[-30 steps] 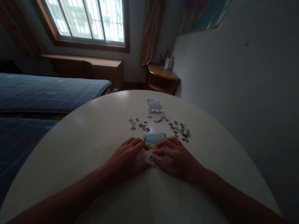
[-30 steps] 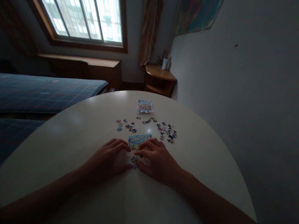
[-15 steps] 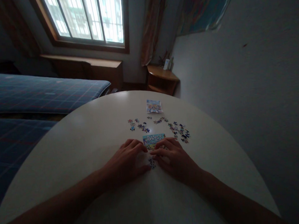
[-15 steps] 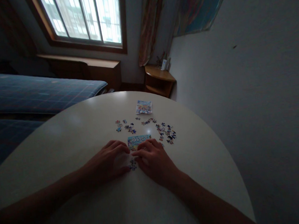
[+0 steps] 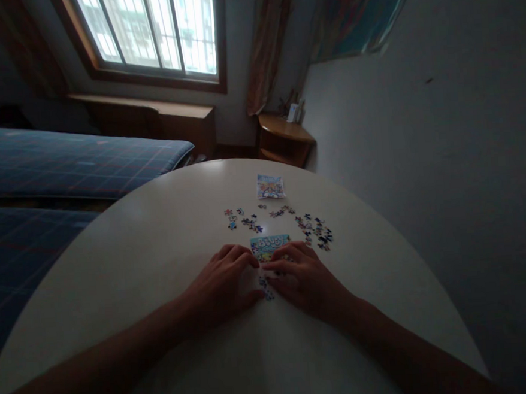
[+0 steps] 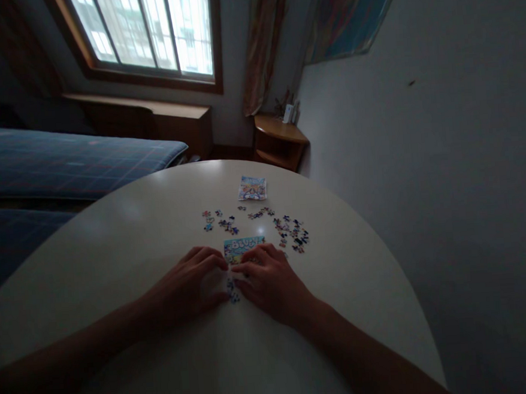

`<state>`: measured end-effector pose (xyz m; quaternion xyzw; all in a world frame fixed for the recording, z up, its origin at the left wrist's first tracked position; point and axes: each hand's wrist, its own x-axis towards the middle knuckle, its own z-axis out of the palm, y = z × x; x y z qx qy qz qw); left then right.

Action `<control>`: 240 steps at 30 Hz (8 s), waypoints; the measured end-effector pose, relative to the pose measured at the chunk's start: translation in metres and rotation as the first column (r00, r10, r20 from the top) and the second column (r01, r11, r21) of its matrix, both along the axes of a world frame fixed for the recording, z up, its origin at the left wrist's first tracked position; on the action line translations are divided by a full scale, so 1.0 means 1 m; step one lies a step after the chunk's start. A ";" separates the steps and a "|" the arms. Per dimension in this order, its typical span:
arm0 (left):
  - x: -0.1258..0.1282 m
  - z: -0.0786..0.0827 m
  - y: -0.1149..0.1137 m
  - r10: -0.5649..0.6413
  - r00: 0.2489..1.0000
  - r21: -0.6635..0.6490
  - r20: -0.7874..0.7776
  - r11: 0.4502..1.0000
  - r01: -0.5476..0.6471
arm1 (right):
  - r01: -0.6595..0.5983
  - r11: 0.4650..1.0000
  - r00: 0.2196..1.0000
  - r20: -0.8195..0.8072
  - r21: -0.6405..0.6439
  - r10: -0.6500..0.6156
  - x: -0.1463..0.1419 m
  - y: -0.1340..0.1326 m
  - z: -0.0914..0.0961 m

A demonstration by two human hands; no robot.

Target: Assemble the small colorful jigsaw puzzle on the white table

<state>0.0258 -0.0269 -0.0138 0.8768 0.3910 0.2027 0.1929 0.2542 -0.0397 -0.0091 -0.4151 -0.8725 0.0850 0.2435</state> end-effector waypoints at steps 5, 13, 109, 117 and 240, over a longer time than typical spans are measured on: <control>0.000 0.000 -0.001 -0.005 1.000 0.018 0.004 1.000 0.004 | 0.003 1.000 1.000 0.009 0.013 -0.003 0.001 -0.001 0.002; 0.000 0.003 -0.002 -0.032 0.999 0.023 0.020 0.999 0.031 | -0.005 1.000 1.000 -0.012 0.013 0.005 -0.002 -0.001 0.003; -0.033 -0.019 0.047 0.302 0.953 0.145 0.007 0.943 -0.299 | -0.093 0.996 0.988 0.126 0.002 0.092 0.003 -0.001 0.020; -0.035 -0.022 0.058 0.428 0.902 0.115 0.054 0.895 -0.431 | -0.135 0.990 0.981 0.133 -0.034 0.138 0.004 -0.002 0.021; -0.022 -0.009 0.058 0.363 0.931 0.154 -0.027 0.922 -0.355 | 0.523 0.838 0.816 0.373 -0.155 -0.441 0.033 0.010 0.032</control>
